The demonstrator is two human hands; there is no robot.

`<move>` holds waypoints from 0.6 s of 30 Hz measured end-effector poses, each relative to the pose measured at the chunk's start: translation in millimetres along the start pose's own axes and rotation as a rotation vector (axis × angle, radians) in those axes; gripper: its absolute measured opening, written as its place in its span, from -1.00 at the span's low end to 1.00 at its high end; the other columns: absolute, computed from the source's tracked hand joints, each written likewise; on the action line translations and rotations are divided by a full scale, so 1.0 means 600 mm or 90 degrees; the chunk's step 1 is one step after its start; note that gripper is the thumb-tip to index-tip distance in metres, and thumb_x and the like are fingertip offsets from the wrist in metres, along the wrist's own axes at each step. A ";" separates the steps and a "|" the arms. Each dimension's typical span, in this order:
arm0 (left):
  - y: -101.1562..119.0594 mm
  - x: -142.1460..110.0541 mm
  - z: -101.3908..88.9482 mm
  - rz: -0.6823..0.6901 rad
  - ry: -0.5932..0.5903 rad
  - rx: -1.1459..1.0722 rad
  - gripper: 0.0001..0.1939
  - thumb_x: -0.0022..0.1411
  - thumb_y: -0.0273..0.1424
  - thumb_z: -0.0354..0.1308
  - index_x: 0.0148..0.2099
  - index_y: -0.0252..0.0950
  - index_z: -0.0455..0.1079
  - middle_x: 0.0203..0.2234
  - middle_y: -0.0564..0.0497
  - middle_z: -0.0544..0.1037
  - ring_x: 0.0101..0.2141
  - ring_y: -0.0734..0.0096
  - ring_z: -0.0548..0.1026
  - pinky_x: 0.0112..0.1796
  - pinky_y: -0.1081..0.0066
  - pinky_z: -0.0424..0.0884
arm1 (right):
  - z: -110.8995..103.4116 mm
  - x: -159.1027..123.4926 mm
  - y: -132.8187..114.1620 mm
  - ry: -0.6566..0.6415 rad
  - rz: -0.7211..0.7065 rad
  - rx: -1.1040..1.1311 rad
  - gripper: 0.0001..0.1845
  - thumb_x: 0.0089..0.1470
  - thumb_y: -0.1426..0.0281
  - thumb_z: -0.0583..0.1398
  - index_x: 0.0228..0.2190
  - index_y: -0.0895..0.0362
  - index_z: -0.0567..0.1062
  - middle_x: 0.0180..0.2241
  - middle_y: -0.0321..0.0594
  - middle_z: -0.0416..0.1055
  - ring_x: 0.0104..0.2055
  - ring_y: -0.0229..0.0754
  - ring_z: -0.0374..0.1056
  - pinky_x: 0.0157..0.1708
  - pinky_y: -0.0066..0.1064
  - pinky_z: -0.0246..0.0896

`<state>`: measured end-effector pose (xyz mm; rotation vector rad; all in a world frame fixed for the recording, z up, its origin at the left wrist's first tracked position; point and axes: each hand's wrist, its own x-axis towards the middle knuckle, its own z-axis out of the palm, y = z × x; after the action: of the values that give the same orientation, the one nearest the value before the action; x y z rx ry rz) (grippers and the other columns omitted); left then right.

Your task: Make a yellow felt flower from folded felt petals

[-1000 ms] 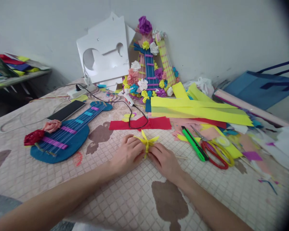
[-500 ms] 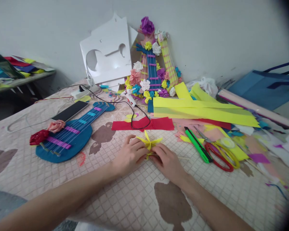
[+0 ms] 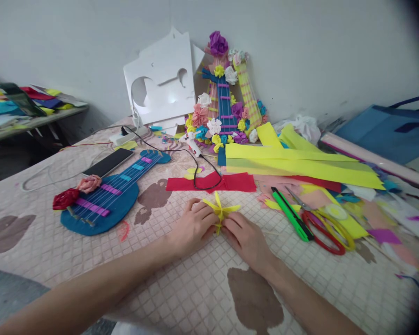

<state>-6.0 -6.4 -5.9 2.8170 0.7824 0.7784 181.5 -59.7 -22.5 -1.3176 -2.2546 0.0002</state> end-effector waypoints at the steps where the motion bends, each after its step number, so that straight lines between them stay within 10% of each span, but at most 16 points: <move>1: 0.000 0.000 0.000 -0.002 0.000 -0.002 -0.93 0.24 -0.46 0.06 -0.25 -0.25 0.36 -0.33 0.05 0.48 -0.20 0.36 0.37 0.01 0.19 0.11 | 0.000 0.000 0.000 -0.001 0.000 -0.001 -0.83 0.22 0.44 0.01 -0.30 0.11 0.39 -0.30 -0.15 0.38 -0.29 -0.17 0.34 -0.34 -0.33 0.34; 18: 0.000 0.002 -0.001 0.006 -0.013 0.028 -0.90 0.29 -0.44 0.01 -0.25 -0.27 0.35 -0.33 0.02 0.47 -0.20 0.32 0.36 0.03 0.13 0.08 | 0.000 -0.001 0.001 0.019 0.014 -0.031 -0.83 0.21 0.46 0.02 -0.34 0.14 0.40 -0.35 -0.14 0.38 -0.30 -0.15 0.34 -0.35 -0.34 0.31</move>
<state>-5.4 -5.9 -4.9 2.8648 0.7943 0.7425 182.1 -59.9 -23.0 -1.3591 -2.2274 -0.0655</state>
